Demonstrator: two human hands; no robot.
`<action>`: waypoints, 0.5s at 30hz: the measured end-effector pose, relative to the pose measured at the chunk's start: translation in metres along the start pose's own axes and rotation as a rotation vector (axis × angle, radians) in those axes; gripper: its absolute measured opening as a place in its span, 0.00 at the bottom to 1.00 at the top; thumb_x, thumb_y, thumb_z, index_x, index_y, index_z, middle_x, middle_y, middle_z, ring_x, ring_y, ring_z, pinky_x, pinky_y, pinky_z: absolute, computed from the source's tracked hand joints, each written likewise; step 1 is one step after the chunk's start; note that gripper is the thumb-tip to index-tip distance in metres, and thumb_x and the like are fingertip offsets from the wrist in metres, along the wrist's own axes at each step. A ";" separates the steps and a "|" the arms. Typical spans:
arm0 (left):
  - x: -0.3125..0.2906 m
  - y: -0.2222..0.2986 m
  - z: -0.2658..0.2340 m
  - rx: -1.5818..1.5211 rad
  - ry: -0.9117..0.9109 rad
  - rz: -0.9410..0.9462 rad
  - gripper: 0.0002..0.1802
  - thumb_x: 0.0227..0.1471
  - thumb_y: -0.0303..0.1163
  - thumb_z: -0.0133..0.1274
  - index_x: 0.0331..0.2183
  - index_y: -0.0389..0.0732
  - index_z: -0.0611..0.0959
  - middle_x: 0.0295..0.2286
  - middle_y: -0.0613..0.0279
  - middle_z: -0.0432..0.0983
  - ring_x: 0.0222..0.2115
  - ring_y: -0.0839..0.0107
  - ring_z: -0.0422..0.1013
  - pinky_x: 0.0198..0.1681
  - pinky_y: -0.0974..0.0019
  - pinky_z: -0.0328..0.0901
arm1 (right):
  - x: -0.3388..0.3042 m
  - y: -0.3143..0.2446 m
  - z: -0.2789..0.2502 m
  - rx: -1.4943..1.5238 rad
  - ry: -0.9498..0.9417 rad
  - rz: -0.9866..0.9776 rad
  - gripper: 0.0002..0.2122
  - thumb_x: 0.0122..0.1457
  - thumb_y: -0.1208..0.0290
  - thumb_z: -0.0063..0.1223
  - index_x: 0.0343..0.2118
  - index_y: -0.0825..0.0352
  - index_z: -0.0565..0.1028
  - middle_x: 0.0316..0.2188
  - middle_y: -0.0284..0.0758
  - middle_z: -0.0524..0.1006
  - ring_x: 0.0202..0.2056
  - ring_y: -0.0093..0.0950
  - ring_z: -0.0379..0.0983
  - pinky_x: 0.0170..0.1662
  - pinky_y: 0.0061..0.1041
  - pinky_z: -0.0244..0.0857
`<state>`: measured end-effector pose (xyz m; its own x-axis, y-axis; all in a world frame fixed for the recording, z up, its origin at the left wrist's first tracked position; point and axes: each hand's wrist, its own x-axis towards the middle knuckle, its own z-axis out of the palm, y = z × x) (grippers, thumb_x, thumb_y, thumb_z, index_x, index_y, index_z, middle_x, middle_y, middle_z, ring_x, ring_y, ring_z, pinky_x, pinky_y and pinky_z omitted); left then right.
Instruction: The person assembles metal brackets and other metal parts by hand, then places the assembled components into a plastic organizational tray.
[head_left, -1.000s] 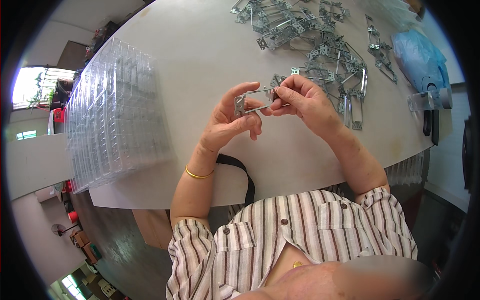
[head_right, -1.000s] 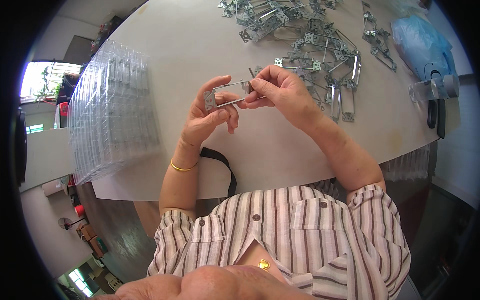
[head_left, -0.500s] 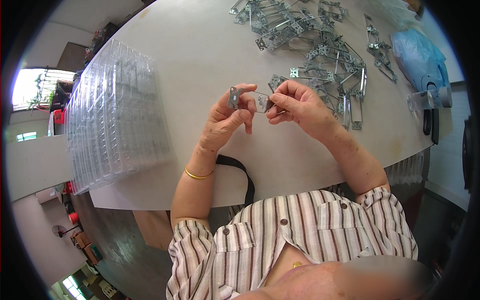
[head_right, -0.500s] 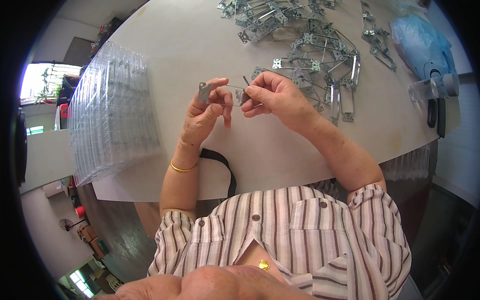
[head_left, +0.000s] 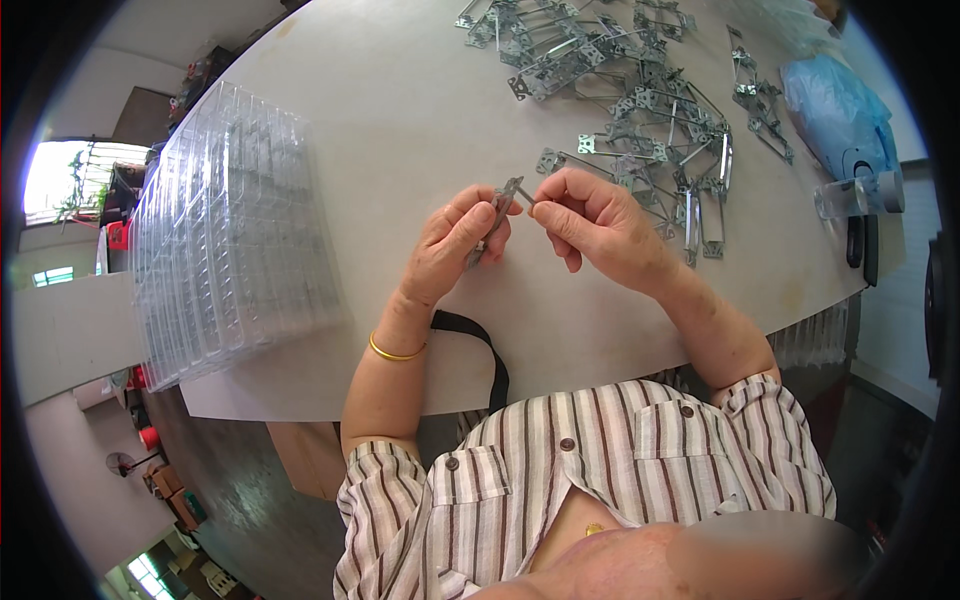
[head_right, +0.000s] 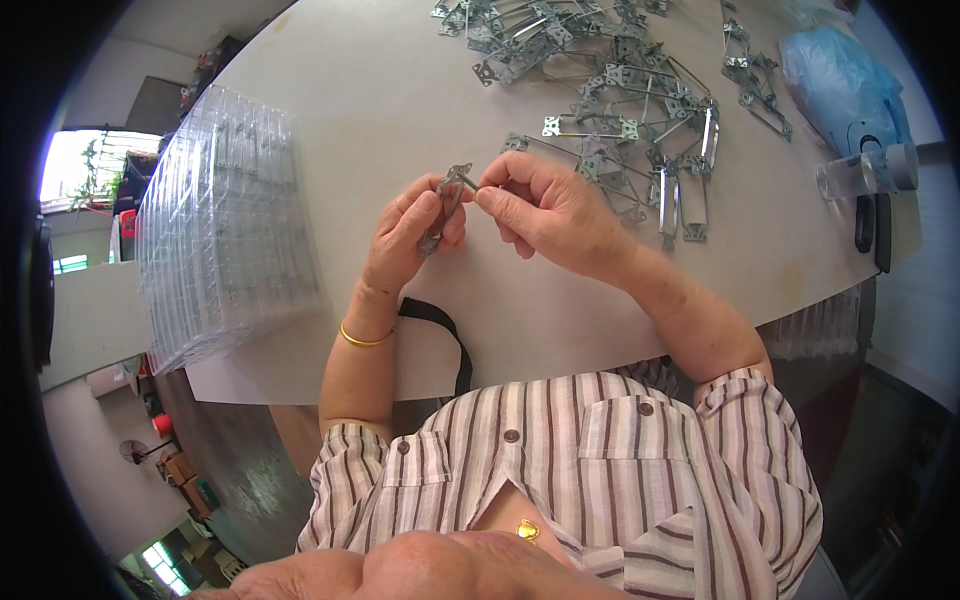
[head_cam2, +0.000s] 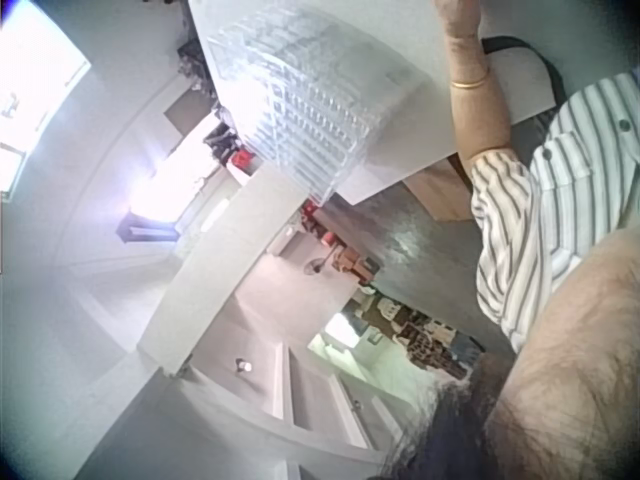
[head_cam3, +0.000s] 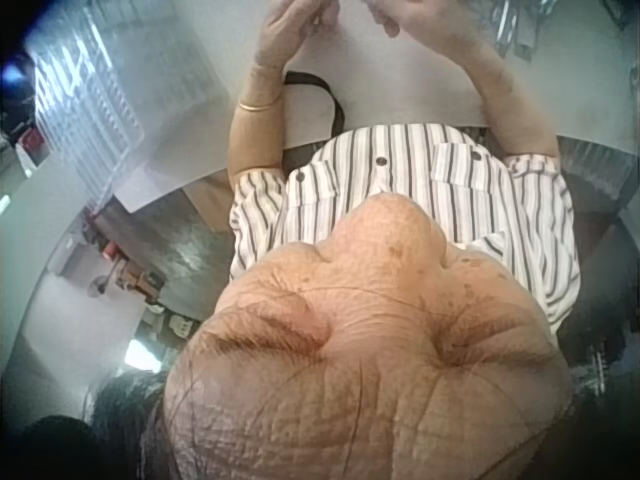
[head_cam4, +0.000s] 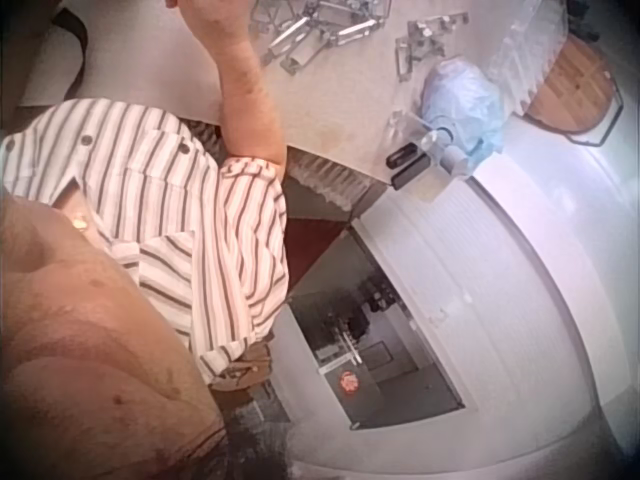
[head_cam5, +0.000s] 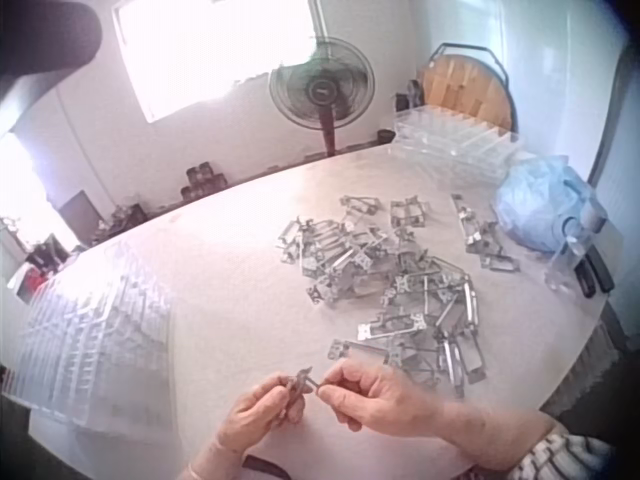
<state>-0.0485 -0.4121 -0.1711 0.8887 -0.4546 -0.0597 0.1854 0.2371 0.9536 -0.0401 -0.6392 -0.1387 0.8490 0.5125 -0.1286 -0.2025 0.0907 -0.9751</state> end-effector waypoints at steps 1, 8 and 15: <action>-0.001 0.000 0.001 0.025 0.014 -0.005 0.19 0.67 0.44 0.44 0.44 0.37 0.78 0.23 0.72 0.69 0.24 0.82 0.63 0.28 0.76 0.58 | -0.001 0.000 0.001 0.000 0.002 0.000 0.07 0.68 0.68 0.50 0.38 0.66 0.74 0.21 0.26 0.73 0.20 0.13 0.67 0.23 0.14 0.62; -0.004 -0.002 0.000 0.090 0.009 -0.007 0.19 0.66 0.43 0.45 0.42 0.37 0.80 0.20 0.74 0.65 0.21 0.83 0.58 0.25 0.77 0.54 | -0.007 -0.002 0.001 -0.051 -0.008 0.016 0.06 0.68 0.69 0.49 0.39 0.67 0.73 0.20 0.25 0.71 0.20 0.12 0.65 0.22 0.13 0.61; 0.004 0.002 0.000 0.128 0.039 -0.023 0.16 0.65 0.39 0.47 0.40 0.35 0.80 0.20 0.75 0.64 0.20 0.85 0.57 0.24 0.78 0.53 | -0.003 -0.005 -0.004 -0.067 0.005 0.034 0.07 0.67 0.69 0.49 0.39 0.67 0.72 0.19 0.26 0.72 0.18 0.13 0.65 0.21 0.14 0.59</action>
<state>-0.0448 -0.4136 -0.1695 0.9007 -0.4248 -0.0912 0.1533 0.1143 0.9815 -0.0399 -0.6446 -0.1344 0.8446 0.5100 -0.1628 -0.1987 0.0162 -0.9799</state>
